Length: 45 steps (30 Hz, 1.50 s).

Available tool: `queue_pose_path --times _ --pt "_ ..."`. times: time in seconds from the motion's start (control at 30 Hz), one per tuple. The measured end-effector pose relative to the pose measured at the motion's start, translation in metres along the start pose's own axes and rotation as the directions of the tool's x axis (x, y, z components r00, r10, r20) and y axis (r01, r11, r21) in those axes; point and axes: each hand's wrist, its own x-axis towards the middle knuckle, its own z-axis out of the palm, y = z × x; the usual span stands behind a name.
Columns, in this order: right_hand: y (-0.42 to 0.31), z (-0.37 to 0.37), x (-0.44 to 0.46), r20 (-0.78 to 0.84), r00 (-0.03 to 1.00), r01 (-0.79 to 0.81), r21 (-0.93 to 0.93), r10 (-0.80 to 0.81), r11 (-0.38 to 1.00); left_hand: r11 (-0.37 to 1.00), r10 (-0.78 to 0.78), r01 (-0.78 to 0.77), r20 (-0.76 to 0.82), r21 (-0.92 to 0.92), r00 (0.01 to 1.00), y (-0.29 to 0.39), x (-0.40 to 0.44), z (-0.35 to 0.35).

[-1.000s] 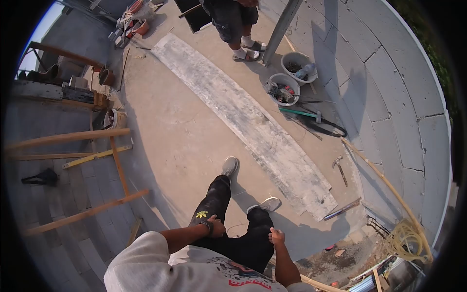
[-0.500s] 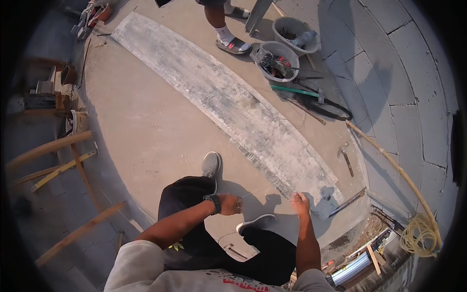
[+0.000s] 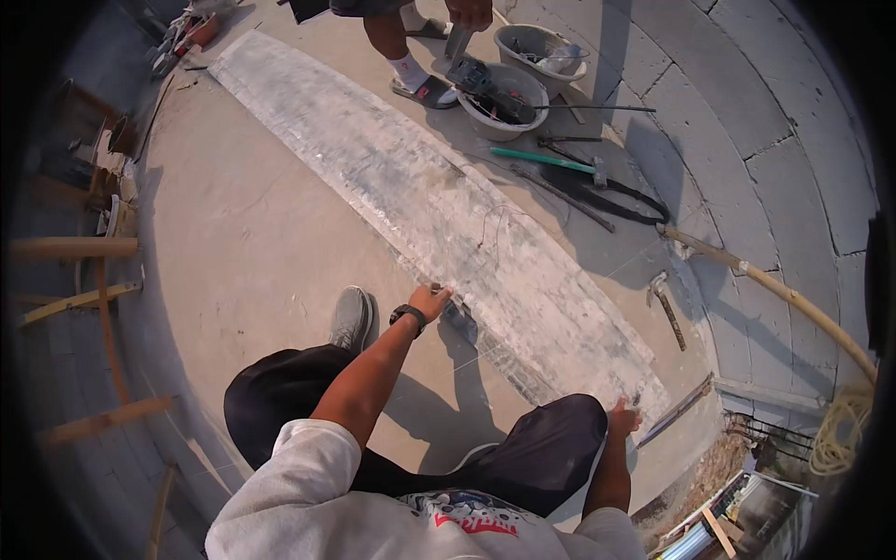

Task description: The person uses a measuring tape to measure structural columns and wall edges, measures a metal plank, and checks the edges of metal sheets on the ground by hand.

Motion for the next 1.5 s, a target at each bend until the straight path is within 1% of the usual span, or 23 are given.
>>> queue_pose_path --times 0.07,0.17,0.2,0.23,0.3,0.33,0.4,0.5,0.6,0.7,0.77,0.83,0.87,0.93,0.97,1.03,1.17,1.23,1.27,1.3,1.33,1.43,1.5 --pt "0.004 0.006 -0.009 -0.079 0.989 0.114 -0.096 -0.122 0.989 0.997 -0.049 0.052 0.046 -0.064 0.998 0.000 -0.019 0.006" --pt "0.028 0.005 0.005 -0.057 0.982 0.182 0.035 -0.180 0.983 0.980 -0.129 0.147 0.129 -0.137 0.983 0.019 -0.035 0.005" --pt "0.020 -0.013 0.000 -0.017 0.997 0.072 0.003 -0.072 0.997 0.984 -0.107 0.122 0.118 -0.133 0.987 0.020 -0.033 0.007" --pt "0.028 -0.013 0.009 -0.021 0.996 0.082 0.006 -0.082 0.997 0.987 -0.086 0.099 0.106 -0.129 0.991 0.021 -0.030 0.009" --pt "0.057 -0.010 0.036 -0.018 0.996 -0.089 -0.107 0.088 0.990 0.973 -0.113 0.128 0.083 -0.191 0.990 0.024 -0.021 0.013" --pt "0.071 -0.006 0.046 -0.018 0.997 -0.078 -0.103 0.077 0.992 0.957 -0.147 0.161 0.074 -0.244 0.986 0.025 -0.019 0.015" --pt "0.098 0.001 0.060 0.016 0.955 -0.297 -0.038 0.298 0.954 0.936 -0.162 0.180 0.084 -0.302 0.983 0.028 -0.017 0.018" --pt "0.119 -0.004 0.064 0.142 0.970 -0.196 -0.024 0.197 0.980 0.910 -0.198 0.213 0.080 -0.356 0.977 0.033 -0.019 0.020" --pt "0.200 0.070 0.142 0.206 0.979 -0.045 0.273 -0.012 0.961 0.905 -0.219 0.225 0.059 -0.360 0.974 0.038 -0.022 0.022" --pt "0.145 0.019 0.074 0.307 0.951 -0.218 0.621 0.022 0.752 0.912 -0.222 0.231 0.066 -0.340 0.973 0.043 -0.031 0.021" --pt "0.136 0.013 0.062 0.289 0.957 -0.190 0.621 0.002 0.760 0.916 -0.220 0.231 0.069 -0.327 0.973 0.047 -0.035 0.023" --pt "0.135 0.018 0.062 0.138 0.987 -0.134 0.483 0.076 0.865 0.910 -0.236 0.241 0.055 -0.338 0.970 0.048 -0.034 0.026" --pt "0.136 0.021 0.064 0.135 0.989 -0.123 0.490 0.065 0.863 0.909 -0.230 0.232 0.046 -0.345 0.972 0.048 -0.032 0.027" --pt "0.133 0.017 0.059 0.047 0.982 -0.188 0.397 0.185 0.898 0.879 -0.280 0.299 0.104 -0.371 0.954 0.043 -0.025 0.030" --pt "0.131 0.013 0.058 0.046 0.983 -0.179 0.400 0.175 0.899 0.877 -0.279 0.295 0.097 -0.378 0.955 0.041 -0.021 0.029" --pt "0.122 -0.007 0.042 0.268 0.945 -0.304 0.516 0.186 0.801 0.850 -0.327 0.339 0.100 -0.404 0.940 0.040 -0.019 0.029" --pt "0.119 0.025 0.009 0.310 0.925 -0.370 0.603 0.220 0.707 0.879 -0.353 0.313 -0.050 -0.358 0.934 0.025 -0.022 0.011" --pt "0.113 0.037 -0.013 0.443 0.885 -0.444 0.709 0.144 0.547 0.893 -0.336 0.279 -0.110 -0.353 0.935 0.011 -0.024 -0.002" --pt "0.108 0.038 -0.027 0.443 0.886 -0.441 0.709 0.139 0.550 0.906 -0.327 0.258 -0.168 -0.336 0.930 -0.005 -0.019 -0.009" --pt "0.090 0.027 -0.044 0.505 0.843 -0.498 0.604 0.185 0.622 0.904 -0.329 0.257 -0.171 -0.341 0.929 -0.032 -0.003 -0.013" --pt "0.073 0.019 -0.058 0.556 0.796 -0.544 0.487 0.237 0.683 0.935 -0.295 0.218 -0.274 -0.280 0.915 -0.059 0.014 -0.014" --pt "0.038 0.015 -0.097 0.558 0.830 -0.378 0.565 -0.002 0.733 0.950 -0.276 0.180 -0.418 -0.256 0.865 -0.054 -0.001 -0.037" --pt "0.020 0.028 -0.115 0.543 0.812 -0.262 0.665 -0.212 0.700 0.926 -0.279 0.123 -0.426 -0.357 0.861 -0.038 -0.020 -0.054"
